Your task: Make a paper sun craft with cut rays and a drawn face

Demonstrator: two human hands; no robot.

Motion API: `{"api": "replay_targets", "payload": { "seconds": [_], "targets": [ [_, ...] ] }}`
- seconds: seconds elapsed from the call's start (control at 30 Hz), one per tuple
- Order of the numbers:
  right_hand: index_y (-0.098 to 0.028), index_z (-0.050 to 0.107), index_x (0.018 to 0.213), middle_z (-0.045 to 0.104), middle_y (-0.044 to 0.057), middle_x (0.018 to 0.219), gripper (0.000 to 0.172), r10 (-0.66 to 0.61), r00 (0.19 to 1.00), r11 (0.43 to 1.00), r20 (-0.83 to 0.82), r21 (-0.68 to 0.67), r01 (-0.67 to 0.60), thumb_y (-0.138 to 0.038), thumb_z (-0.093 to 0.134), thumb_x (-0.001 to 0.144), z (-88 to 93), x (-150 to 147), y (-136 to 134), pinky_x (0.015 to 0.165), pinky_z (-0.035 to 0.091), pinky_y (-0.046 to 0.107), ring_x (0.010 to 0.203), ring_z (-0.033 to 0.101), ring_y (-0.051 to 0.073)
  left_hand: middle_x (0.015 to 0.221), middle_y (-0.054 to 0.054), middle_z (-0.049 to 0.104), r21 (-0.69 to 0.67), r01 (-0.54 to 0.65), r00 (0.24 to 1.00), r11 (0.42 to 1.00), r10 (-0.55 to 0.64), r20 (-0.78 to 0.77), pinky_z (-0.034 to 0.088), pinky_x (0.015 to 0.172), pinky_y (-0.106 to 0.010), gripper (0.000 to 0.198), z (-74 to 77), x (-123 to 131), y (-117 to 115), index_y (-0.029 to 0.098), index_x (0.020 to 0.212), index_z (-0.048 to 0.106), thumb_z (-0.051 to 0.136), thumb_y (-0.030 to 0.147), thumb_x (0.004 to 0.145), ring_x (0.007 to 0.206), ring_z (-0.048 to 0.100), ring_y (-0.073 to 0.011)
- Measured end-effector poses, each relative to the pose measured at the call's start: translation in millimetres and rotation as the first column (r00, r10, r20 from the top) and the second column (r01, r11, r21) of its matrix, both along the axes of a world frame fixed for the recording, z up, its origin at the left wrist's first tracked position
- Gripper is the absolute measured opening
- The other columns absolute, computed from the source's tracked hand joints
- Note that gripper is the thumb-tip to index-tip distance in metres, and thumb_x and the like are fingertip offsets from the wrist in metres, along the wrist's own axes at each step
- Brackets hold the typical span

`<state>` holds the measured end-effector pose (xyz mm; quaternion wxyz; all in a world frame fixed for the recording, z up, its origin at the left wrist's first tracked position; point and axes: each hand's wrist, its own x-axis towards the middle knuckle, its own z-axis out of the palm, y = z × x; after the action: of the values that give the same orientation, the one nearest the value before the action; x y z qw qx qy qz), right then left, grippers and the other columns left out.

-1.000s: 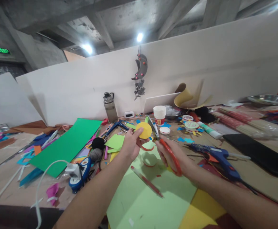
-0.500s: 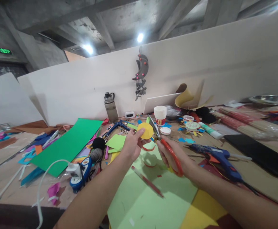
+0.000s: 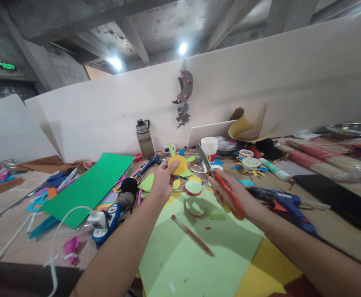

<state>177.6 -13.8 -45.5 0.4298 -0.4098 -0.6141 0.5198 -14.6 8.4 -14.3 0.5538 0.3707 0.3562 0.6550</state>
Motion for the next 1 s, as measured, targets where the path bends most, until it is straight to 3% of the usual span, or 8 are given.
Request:
{"api": "replay_targets", "payload": {
  "seconds": [0.17, 0.3, 0.43, 0.73, 1.0],
  "targets": [
    [-0.022, 0.036, 0.065, 0.04, -0.007, 0.046, 0.042, 0.077, 0.968, 0.994, 0.239, 0.06, -0.094, -0.06, 0.047, 0.081, 21.9, 11.2, -6.3, 0.038, 0.031, 0.021, 0.037, 0.038, 0.008, 0.072, 0.0, 0.067, -0.029, -0.046, 0.999, 0.999, 0.046, 0.008, 0.043, 0.047, -0.018, 0.031, 8.1, -15.4, 4.6, 0.015, 0.082, 0.065, 0.08, 0.025, 0.058, 0.061, 0.06, -0.0096],
    [-0.022, 0.035, 0.067, 0.041, -0.007, 0.046, 0.043, 0.128, 0.941, 0.988, 0.312, 0.046, -0.15, -0.061, 0.046, 0.081, 32.4, 14.9, -12.0, 0.038, 0.031, 0.02, 0.039, 0.04, 0.008, 0.075, -0.003, 0.069, 0.009, -0.033, 0.999, 0.999, 0.032, 0.033, 0.053, 0.063, -0.025, 0.027, 13.0, -26.1, 8.1, 0.014, 0.081, 0.065, 0.078, 0.024, 0.06, 0.069, 0.065, -0.0147],
    [-0.022, 0.039, 0.069, 0.042, -0.007, 0.046, 0.042, 0.169, 0.926, 0.984, 0.337, -0.01, -0.176, -0.06, 0.056, 0.076, 35.5, 14.4, -14.5, 0.037, 0.03, 0.02, 0.038, 0.04, 0.008, 0.079, -0.005, 0.071, 0.035, -0.006, 0.999, 0.999, 0.004, 0.047, 0.056, 0.076, -0.033, 0.025, 13.6, -32.7, 10.6, 0.014, 0.081, 0.065, 0.077, 0.022, 0.061, 0.078, 0.068, -0.0191],
    [-0.021, 0.049, 0.071, 0.043, -0.006, 0.047, 0.037, 0.168, 0.932, 0.984, 0.321, -0.002, -0.177, -0.056, 0.059, 0.077, 30.7, 14.6, -12.7, 0.034, 0.029, 0.019, 0.038, 0.039, 0.008, 0.082, -0.008, 0.071, -0.01, 0.02, 0.997, 1.0, -0.021, -0.074, 0.055, 0.056, -0.025, 0.033, 16.5, -36.0, 9.1, 0.012, 0.088, 0.065, 0.078, 0.024, 0.061, 0.075, 0.068, -0.0207],
    [-0.021, 0.047, 0.069, 0.04, -0.008, 0.046, 0.037, 0.162, 0.943, 0.986, 0.292, -0.025, -0.162, -0.055, 0.058, 0.077, 28.8, 14.1, -13.7, 0.033, 0.028, 0.018, 0.037, 0.039, 0.007, 0.079, -0.006, 0.069, -0.003, 0.026, 0.995, 1.0, -0.026, -0.097, 0.055, 0.055, -0.024, 0.032, 16.4, -36.2, 8.6, 0.013, 0.087, 0.065, 0.078, 0.026, 0.061, 0.073, 0.067, -0.0187]
  ]
}}
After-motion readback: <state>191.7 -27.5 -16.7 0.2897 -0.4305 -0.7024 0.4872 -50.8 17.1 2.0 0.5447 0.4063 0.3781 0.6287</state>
